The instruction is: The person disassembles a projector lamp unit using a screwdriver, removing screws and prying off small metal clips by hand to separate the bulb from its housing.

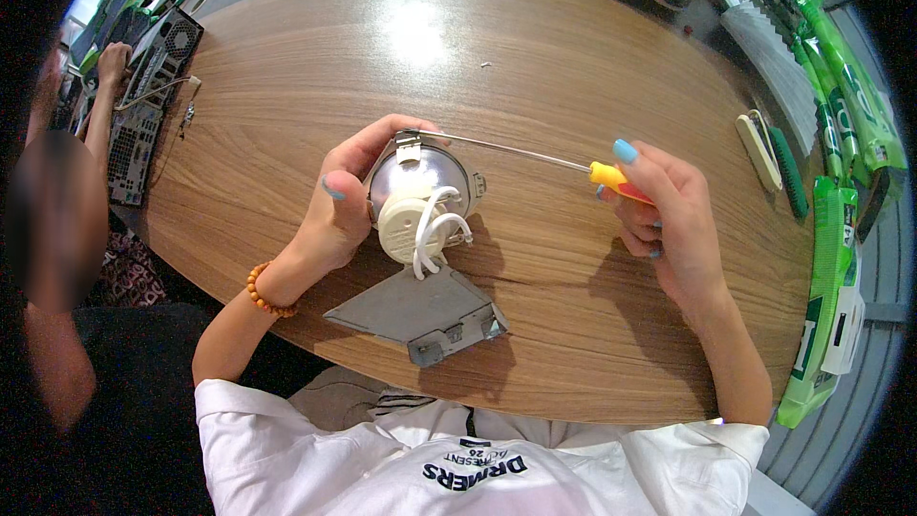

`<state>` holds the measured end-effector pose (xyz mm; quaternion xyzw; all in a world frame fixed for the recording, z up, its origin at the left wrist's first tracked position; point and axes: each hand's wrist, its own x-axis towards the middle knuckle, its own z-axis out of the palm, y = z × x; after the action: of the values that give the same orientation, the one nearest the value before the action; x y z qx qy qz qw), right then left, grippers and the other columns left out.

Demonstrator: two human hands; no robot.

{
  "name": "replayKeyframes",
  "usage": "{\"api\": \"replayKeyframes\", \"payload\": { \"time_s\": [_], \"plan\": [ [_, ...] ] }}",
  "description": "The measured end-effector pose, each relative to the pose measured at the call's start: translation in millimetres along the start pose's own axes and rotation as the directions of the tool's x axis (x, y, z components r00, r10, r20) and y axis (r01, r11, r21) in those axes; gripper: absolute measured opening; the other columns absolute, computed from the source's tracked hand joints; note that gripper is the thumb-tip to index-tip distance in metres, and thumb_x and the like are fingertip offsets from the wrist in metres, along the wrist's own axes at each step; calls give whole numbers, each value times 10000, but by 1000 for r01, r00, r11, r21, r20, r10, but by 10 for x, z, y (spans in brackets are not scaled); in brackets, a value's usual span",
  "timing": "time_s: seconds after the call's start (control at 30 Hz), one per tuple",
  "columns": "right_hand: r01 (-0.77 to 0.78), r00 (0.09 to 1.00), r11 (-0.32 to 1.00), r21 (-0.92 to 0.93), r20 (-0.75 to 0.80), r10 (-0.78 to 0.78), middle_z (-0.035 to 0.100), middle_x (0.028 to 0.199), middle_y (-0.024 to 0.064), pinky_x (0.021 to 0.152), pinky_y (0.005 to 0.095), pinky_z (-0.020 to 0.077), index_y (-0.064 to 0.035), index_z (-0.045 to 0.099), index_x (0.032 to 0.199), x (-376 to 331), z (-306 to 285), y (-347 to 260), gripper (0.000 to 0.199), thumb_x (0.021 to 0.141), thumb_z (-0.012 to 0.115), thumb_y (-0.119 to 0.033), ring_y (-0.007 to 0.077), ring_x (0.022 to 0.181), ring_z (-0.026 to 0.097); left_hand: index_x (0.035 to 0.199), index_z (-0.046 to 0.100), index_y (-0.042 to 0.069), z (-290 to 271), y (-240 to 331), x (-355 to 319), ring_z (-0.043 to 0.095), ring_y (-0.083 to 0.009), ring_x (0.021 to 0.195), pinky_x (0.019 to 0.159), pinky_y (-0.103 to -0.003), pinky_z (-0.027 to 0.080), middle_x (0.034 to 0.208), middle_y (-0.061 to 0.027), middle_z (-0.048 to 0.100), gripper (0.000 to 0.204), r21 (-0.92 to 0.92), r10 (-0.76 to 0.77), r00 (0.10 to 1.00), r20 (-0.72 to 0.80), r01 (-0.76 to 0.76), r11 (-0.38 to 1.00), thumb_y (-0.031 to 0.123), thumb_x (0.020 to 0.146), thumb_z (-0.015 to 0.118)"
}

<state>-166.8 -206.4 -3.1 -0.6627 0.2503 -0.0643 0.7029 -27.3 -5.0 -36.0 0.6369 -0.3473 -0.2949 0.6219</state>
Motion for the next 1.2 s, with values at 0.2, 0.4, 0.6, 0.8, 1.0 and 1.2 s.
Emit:
{"api": "replayKeyframes", "payload": {
  "time_s": [0.2,0.4,0.6,0.8,1.0,1.2],
  "plan": [
    [-11,999,1000,18,51,10,264,466,-85,344,183,145,-57,504,696,14,-18,27,294,818,486,-324,13,376,195,1012,473,3,-1,1,-2,531,-100,847,734,-228,456,917,-50,528,974,5,-24,1000,-3,24,1000,809,479,350],
    [36,999,999,-5,27,-36,238,463,-85,321,173,131,-69,454,681,20,-13,47,263,832,457,-284,10,365,168,1012,470,-2,-4,3,-3,532,-106,857,742,-230,457,920,-53,530,974,12,-24,1000,17,24,1000,807,480,363],
    [37,999,999,-11,15,-37,238,468,-89,325,170,132,-72,456,674,8,-5,24,262,831,460,-282,8,368,171,1006,472,2,2,-16,3,533,-105,859,735,-227,460,920,-53,530,955,10,-2,1000,3,2,1000,802,495,365],
    [132,990,981,-144,-20,-137,321,506,-75,373,173,173,-73,465,655,-36,-35,-24,272,819,508,-286,9,414,255,992,479,5,0,9,4,545,-106,838,703,-216,469,888,-59,540,940,13,2,999,32,-2,1000,806,517,350],
    [261,963,935,-239,-9,-271,323,514,-72,385,177,185,-75,449,645,-100,-7,-65,266,827,516,-257,7,430,267,992,478,2,-11,15,5,546,-99,826,710,-213,465,875,-58,543,943,23,5,999,37,-5,1000,807,519,350],
    [305,948,907,-290,1,-318,347,511,-67,380,176,193,-64,460,656,-121,-6,-60,262,837,509,-246,3,428,284,1010,468,0,-17,11,-6,541,-96,822,713,-213,456,880,-54,542,938,44,-2,1000,30,1,999,797,527,367]
  ]
}}
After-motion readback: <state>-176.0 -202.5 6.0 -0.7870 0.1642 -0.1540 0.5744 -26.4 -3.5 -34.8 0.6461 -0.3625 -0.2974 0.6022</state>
